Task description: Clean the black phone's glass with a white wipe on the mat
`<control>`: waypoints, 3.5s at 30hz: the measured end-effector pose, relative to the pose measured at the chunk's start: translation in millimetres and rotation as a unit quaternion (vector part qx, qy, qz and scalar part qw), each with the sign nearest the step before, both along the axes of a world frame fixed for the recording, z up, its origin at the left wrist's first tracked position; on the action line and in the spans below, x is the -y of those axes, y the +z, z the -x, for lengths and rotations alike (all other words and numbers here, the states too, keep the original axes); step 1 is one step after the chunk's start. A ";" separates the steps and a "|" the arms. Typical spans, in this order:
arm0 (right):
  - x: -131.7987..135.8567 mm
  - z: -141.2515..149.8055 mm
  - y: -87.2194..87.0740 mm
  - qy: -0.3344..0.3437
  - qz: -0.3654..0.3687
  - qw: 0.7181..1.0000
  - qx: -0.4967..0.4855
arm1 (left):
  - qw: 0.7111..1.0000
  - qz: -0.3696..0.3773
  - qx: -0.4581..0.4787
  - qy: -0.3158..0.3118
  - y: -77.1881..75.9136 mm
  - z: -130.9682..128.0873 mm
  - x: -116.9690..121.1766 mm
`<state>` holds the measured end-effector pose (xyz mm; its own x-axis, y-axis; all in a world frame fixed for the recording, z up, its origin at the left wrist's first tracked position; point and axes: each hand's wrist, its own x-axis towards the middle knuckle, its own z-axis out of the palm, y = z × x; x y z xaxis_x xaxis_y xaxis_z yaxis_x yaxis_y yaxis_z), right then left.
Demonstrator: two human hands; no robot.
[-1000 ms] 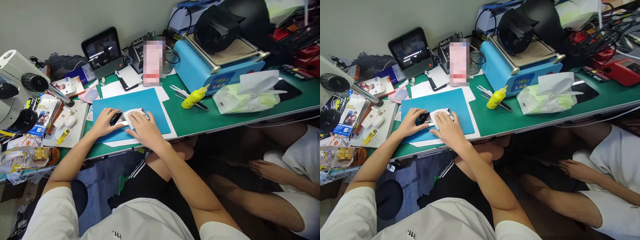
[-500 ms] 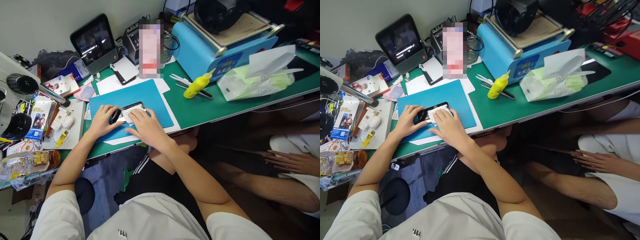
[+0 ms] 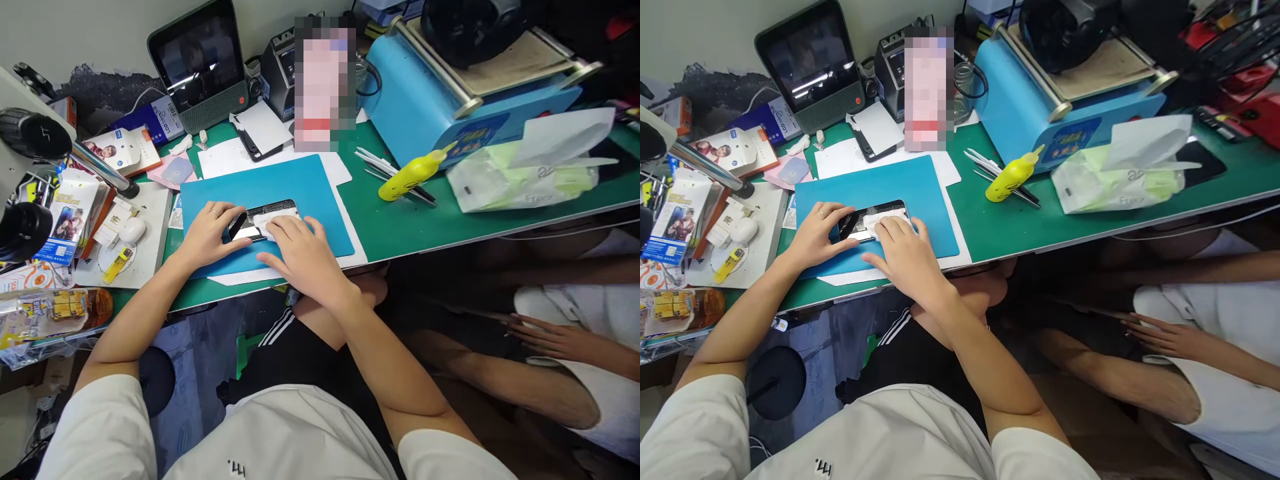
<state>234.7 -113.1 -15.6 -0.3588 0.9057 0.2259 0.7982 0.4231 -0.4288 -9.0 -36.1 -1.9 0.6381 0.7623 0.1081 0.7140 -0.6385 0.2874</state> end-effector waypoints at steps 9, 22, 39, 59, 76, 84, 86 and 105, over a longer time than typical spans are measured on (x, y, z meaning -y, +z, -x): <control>-24.1 7.9 3.2 0.003 0.017 1.000 0.009 | 1.000 0.005 0.011 -0.005 -0.1 0.3 -0.3; -22.6 10.3 2.6 -0.002 0.002 1.000 0.017 | 1.000 0.014 0.026 -0.001 -1.0 2.8 -3.0; -21.0 9.0 6.3 -0.002 0.014 1.000 0.005 | 0.999 0.026 0.035 -0.009 2.1 2.2 -5.2; -11.2 1.9 0.5 0.000 -0.003 1.000 0.024 | 0.998 0.046 0.039 -0.012 -3.6 1.4 0.8; -3.4 -14.2 -8.7 -0.017 -0.014 1.000 0.019 | 0.999 0.030 0.024 -0.015 -5.8 1.7 -0.7; 0.5 -21.3 -12.4 -0.021 0.001 0.999 0.034 | 0.999 0.026 0.013 -0.019 -0.3 1.4 -1.6; 14.5 -24.4 -15.2 -0.022 -0.008 0.999 0.041 | 0.999 0.026 0.011 -0.019 0.1 0.6 -1.1; 11.1 20.8 -4.9 -0.009 -0.027 0.998 0.054 | 0.987 0.028 0.123 0.097 -4.0 -2.0 0.8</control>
